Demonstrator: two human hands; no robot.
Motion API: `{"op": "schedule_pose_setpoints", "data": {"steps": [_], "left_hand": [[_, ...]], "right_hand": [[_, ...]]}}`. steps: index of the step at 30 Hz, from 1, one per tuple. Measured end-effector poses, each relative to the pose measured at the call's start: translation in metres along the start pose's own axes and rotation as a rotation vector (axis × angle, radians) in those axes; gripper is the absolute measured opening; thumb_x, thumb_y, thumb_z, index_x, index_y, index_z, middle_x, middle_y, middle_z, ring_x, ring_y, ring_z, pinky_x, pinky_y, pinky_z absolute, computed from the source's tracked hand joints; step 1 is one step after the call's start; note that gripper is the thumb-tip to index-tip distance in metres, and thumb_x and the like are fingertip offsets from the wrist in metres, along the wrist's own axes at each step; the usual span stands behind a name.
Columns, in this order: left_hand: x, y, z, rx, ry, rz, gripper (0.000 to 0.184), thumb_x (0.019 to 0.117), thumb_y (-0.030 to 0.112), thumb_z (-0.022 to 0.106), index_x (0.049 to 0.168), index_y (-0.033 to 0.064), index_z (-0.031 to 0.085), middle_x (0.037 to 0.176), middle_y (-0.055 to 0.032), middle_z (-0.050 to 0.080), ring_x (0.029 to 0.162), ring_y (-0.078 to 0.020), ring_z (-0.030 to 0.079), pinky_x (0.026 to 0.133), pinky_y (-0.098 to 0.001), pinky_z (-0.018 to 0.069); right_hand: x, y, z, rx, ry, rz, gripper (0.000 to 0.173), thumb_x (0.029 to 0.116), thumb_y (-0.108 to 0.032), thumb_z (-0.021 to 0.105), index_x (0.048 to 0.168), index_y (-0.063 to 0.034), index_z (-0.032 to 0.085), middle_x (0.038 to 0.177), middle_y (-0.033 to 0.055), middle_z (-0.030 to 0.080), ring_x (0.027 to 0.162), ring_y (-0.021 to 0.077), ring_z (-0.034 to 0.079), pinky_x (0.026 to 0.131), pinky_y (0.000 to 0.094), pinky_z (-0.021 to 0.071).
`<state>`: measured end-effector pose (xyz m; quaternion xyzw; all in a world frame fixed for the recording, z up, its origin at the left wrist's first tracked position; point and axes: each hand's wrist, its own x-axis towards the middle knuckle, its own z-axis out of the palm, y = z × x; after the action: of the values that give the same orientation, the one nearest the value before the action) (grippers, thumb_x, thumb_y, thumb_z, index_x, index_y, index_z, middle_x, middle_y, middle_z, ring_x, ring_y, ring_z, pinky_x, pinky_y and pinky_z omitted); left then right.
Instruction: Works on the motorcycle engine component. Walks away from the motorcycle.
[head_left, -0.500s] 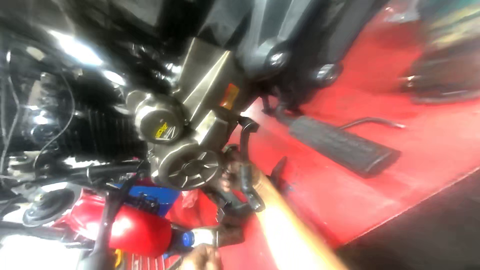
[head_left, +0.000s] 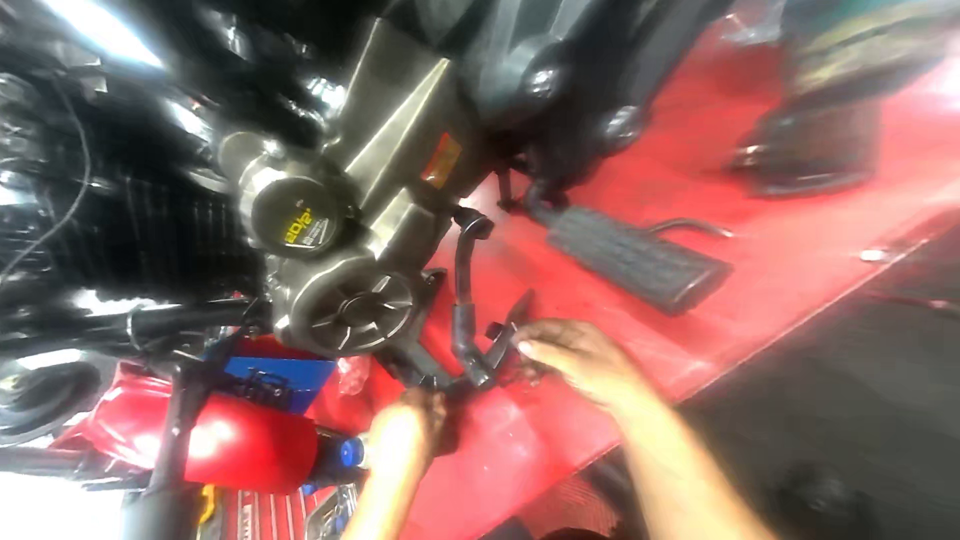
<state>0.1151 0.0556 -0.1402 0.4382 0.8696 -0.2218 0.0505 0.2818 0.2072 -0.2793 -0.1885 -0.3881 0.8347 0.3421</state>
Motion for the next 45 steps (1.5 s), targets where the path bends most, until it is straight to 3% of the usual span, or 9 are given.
{"op": "schedule_pose_setpoints", "data": {"steps": [5,14,21,30,36,41,43,45], "left_hand": [[-0.004,-0.004,0.010,0.003,0.233,0.059,0.043,0.1026,0.046,0.049,0.097,0.0131,0.075,0.085,-0.0045,0.074,0.077,-0.0219,0.074,0.067,-0.0444,0.0611],[-0.006,-0.012,0.026,-0.040,0.551,0.173,0.033,0.0976,0.038,0.058,0.083,0.0129,0.073,0.073,0.0009,0.070,0.065,-0.0133,0.070,0.058,-0.0353,0.0600],[-0.003,-0.010,0.028,-0.053,0.498,0.154,0.032,0.0985,0.038,0.057,0.087,0.0134,0.074,0.076,0.0004,0.071,0.071,-0.0147,0.071,0.065,-0.0362,0.0614],[-0.010,-0.009,0.028,-0.091,0.424,0.189,0.035,0.0988,0.041,0.057,0.083,0.0147,0.072,0.073,0.0029,0.069,0.069,-0.0112,0.069,0.063,-0.0334,0.0599],[-0.007,-0.011,0.032,-0.074,0.475,0.184,0.035,0.0987,0.040,0.057,0.083,0.0134,0.072,0.073,0.0019,0.069,0.069,-0.0121,0.070,0.065,-0.0332,0.0607],[-0.006,-0.006,0.029,-0.104,0.396,0.102,0.036,0.0987,0.043,0.057,0.085,0.0138,0.073,0.074,0.0017,0.069,0.068,-0.0126,0.069,0.063,-0.0353,0.0601],[-0.005,-0.004,0.030,-0.078,0.395,0.106,0.036,0.0983,0.043,0.057,0.085,0.0141,0.073,0.073,0.0020,0.068,0.067,-0.0129,0.069,0.062,-0.0357,0.0599],[0.000,-0.001,0.029,-0.003,0.453,0.150,0.036,0.0976,0.044,0.058,0.085,0.0141,0.074,0.073,0.0012,0.070,0.069,-0.0149,0.071,0.063,-0.0366,0.0609]], "right_hand": [[-0.004,0.007,-0.015,0.012,-0.012,0.017,0.011,0.0950,-0.005,0.064,0.100,-0.0024,0.074,0.079,0.0108,0.071,0.059,0.0181,0.066,0.056,0.0324,0.0602],[-0.003,0.015,-0.026,-0.056,-0.053,0.129,0.011,0.0954,-0.003,0.064,0.098,-0.0016,0.074,0.074,0.0093,0.069,0.059,0.0169,0.065,0.057,0.0314,0.0589],[0.001,0.014,-0.030,-0.127,-0.095,0.184,0.010,0.0968,-0.004,0.065,0.100,-0.0024,0.074,0.077,0.0091,0.070,0.059,0.0167,0.065,0.057,0.0314,0.0586],[0.007,0.015,-0.032,-0.144,-0.111,0.213,0.008,0.0952,-0.005,0.066,0.098,-0.0028,0.074,0.075,0.0088,0.069,0.058,0.0167,0.064,0.056,0.0303,0.0571],[0.008,0.017,-0.032,-0.161,-0.145,0.211,0.009,0.0960,-0.006,0.065,0.099,-0.0040,0.074,0.073,0.0074,0.068,0.058,0.0152,0.063,0.056,0.0295,0.0567],[0.008,0.020,-0.034,-0.148,-0.150,0.223,0.010,0.0968,-0.005,0.064,0.100,-0.0035,0.073,0.073,0.0077,0.068,0.057,0.0161,0.063,0.056,0.0302,0.0565],[0.009,0.021,-0.033,-0.209,-0.150,0.228,0.009,0.0976,-0.007,0.065,0.100,-0.0045,0.074,0.073,0.0071,0.068,0.057,0.0158,0.063,0.055,0.0304,0.0564],[0.012,0.020,-0.031,-0.486,-0.129,0.216,0.009,0.0991,-0.017,0.068,0.103,-0.0115,0.074,0.079,0.0033,0.071,0.063,0.0145,0.066,0.060,0.0339,0.0580]]}}
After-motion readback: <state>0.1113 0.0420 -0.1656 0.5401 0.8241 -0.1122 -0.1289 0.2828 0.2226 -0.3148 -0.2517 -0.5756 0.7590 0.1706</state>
